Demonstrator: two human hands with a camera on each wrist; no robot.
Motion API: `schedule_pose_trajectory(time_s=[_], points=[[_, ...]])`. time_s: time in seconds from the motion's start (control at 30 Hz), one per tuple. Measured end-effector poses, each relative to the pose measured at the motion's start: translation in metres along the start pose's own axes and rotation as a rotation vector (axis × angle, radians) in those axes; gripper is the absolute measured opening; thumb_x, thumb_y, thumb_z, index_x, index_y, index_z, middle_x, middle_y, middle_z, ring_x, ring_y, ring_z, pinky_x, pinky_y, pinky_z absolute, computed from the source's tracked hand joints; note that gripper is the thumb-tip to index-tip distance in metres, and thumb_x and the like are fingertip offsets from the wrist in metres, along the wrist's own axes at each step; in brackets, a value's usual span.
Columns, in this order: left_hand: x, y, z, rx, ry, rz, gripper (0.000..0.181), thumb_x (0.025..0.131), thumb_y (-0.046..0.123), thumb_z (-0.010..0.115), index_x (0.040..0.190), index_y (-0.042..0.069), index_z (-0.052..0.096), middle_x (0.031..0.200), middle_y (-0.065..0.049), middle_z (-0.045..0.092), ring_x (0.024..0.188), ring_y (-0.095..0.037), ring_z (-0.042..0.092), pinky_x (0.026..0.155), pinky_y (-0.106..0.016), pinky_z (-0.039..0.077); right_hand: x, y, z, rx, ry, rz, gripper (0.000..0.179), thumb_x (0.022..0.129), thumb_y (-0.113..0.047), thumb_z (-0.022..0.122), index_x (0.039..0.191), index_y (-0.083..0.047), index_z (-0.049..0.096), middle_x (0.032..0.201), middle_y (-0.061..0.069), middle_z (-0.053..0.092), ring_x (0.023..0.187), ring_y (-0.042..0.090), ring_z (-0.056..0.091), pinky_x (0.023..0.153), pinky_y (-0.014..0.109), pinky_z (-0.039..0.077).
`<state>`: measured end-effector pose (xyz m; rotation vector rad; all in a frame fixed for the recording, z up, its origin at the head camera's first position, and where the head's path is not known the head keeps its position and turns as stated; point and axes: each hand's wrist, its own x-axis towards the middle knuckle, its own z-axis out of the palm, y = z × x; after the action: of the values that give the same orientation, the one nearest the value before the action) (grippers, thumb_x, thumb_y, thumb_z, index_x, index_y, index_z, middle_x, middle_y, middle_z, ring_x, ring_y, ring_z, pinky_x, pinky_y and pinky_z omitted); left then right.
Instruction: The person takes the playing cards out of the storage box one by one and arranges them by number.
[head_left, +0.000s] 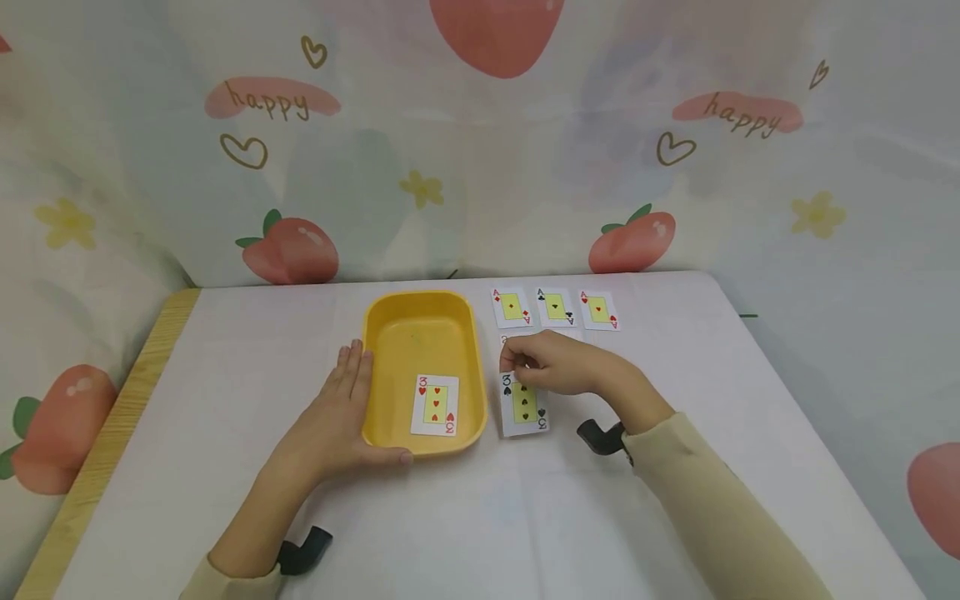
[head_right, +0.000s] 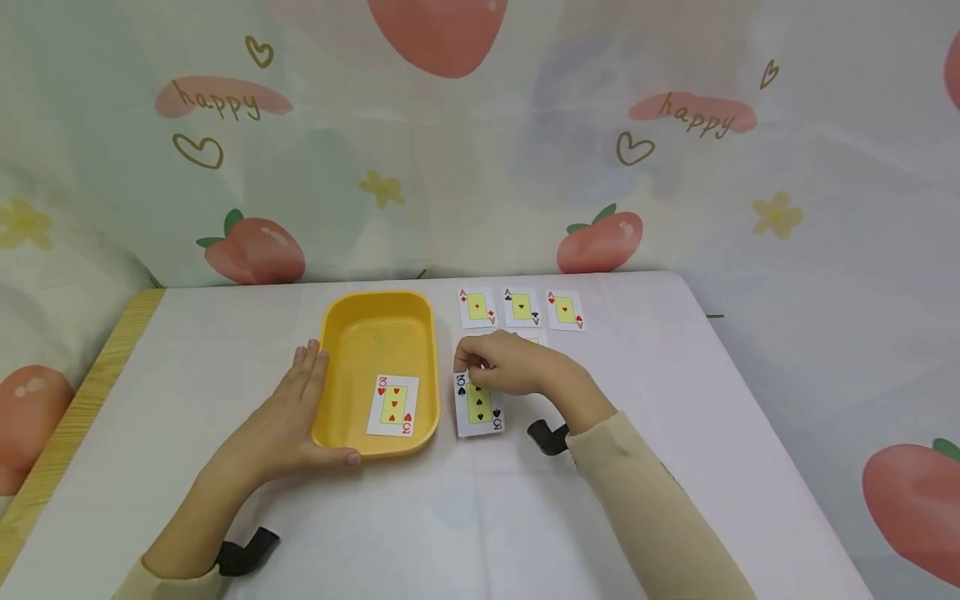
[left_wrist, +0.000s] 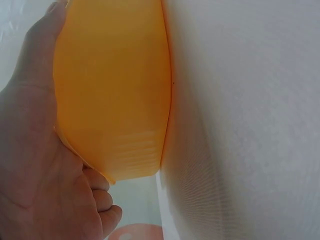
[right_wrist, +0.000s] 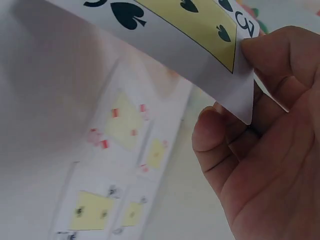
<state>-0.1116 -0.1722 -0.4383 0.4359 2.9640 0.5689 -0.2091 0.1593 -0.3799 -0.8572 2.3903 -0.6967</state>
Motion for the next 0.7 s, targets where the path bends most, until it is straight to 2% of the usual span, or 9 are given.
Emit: schedule_pose_trajectory(time_s=[0.13, 0.3, 0.47, 0.7], points=[[0.000, 0.000, 0.000, -0.001, 0.002, 0.005, 0.149, 0.059, 0.085, 0.071, 0.159, 0.000, 0.000, 0.167, -0.017, -0.007, 0.155, -0.033, -0.002, 0.123, -0.052, 0.018, 0.001, 0.018, 0.011, 0.003, 0.000, 0.035, 0.016, 0.096, -0.008, 0.053, 0.101, -0.017, 0.064, 0.086, -0.004, 0.064, 0.077, 0.013, 0.059, 0.071, 0.028, 0.050], [0.000, 0.000, 0.000, 0.001, 0.004, 0.010, 0.149, 0.059, 0.085, 0.071, 0.159, -0.001, 0.000, 0.167, -0.017, -0.007, 0.155, -0.033, -0.003, 0.123, -0.052, 0.017, 0.002, 0.034, 0.023, -0.037, 0.055, 0.076, 0.017, 0.096, -0.009, 0.055, 0.100, -0.022, 0.064, 0.086, -0.007, 0.064, 0.077, 0.011, 0.059, 0.073, 0.027, 0.050], [0.000, 0.000, 0.000, 0.003, 0.005, 0.007, 0.150, 0.059, 0.086, 0.070, 0.159, -0.001, 0.000, 0.167, -0.017, -0.006, 0.155, -0.033, -0.003, 0.123, -0.052, 0.017, 0.004, 0.040, 0.033, -0.066, 0.072, 0.074, 0.015, 0.096, -0.010, 0.057, 0.100, -0.022, 0.066, 0.091, -0.008, 0.063, 0.084, 0.011, 0.058, 0.079, 0.029, 0.051], [0.000, 0.000, -0.001, 0.001, 0.002, 0.010, 0.149, 0.059, 0.086, 0.070, 0.158, -0.001, 0.000, 0.167, -0.017, -0.007, 0.154, -0.033, -0.003, 0.123, -0.052, 0.017, 0.003, 0.041, 0.036, -0.128, 0.128, 0.081, 0.016, 0.096, -0.012, 0.058, 0.109, -0.021, 0.066, 0.101, -0.010, 0.061, 0.094, 0.011, 0.055, 0.088, 0.029, 0.049]])
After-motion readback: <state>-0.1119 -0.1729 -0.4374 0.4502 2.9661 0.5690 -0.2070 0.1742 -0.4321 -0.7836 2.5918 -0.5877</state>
